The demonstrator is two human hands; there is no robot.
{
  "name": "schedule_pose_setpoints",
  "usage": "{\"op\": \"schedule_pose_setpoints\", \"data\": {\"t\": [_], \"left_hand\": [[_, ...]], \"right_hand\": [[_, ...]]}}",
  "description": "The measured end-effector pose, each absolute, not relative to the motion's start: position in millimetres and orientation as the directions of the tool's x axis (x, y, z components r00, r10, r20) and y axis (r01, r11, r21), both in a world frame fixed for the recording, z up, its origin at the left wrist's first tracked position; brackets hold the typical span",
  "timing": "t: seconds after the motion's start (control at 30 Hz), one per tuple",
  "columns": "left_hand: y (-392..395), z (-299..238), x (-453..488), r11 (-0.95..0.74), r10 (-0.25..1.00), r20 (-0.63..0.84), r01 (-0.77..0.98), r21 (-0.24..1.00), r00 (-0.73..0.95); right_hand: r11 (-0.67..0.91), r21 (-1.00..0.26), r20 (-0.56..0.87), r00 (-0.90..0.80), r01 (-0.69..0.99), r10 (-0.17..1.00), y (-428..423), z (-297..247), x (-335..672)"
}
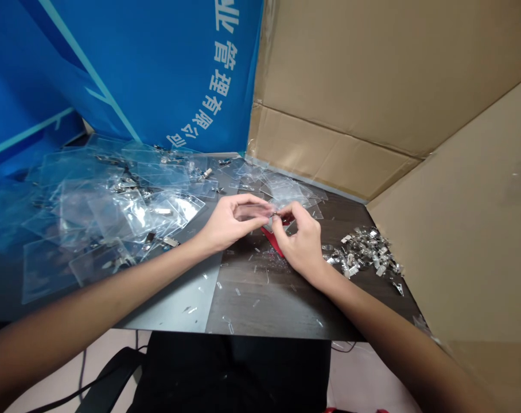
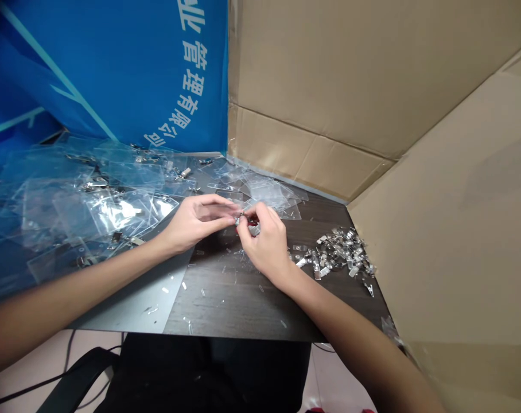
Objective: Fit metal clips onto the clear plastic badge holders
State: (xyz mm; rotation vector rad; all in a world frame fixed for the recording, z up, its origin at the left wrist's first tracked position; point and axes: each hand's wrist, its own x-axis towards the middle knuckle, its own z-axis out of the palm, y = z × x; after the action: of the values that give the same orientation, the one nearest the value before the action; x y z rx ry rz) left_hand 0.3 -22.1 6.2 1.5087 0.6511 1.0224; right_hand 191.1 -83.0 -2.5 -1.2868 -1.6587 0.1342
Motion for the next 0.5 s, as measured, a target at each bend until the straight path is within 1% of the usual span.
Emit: {"op": "schedule_pose_setpoints", "data": {"t": [0.2, 0.37, 0.5], "left_hand": [[-26.8, 11.8, 2.5, -0.177, 0.878, 0.214, -0.126, 0.976, 0.427], [-30.3, 14.7, 1.3, -0.172, 0.879, 0.205, -0.115, 0.978, 0.431], [-30.1, 16.7, 0.2, -0.2, 0.868, 0.23, -0.114, 0.973, 0.44]], "right_hand": [[0.448, -0.59, 0.631, 0.039, 0.672, 0.775, -87.6, -1.0, 185.8], [0.452, -0.627, 0.615, 0.047, 0.635, 0.787, -88.4, -0.4, 183.0], [0.448, -0.629, 0.613, 0.051, 0.636, 0.789, -88.4, -2.0, 181.2]]}}
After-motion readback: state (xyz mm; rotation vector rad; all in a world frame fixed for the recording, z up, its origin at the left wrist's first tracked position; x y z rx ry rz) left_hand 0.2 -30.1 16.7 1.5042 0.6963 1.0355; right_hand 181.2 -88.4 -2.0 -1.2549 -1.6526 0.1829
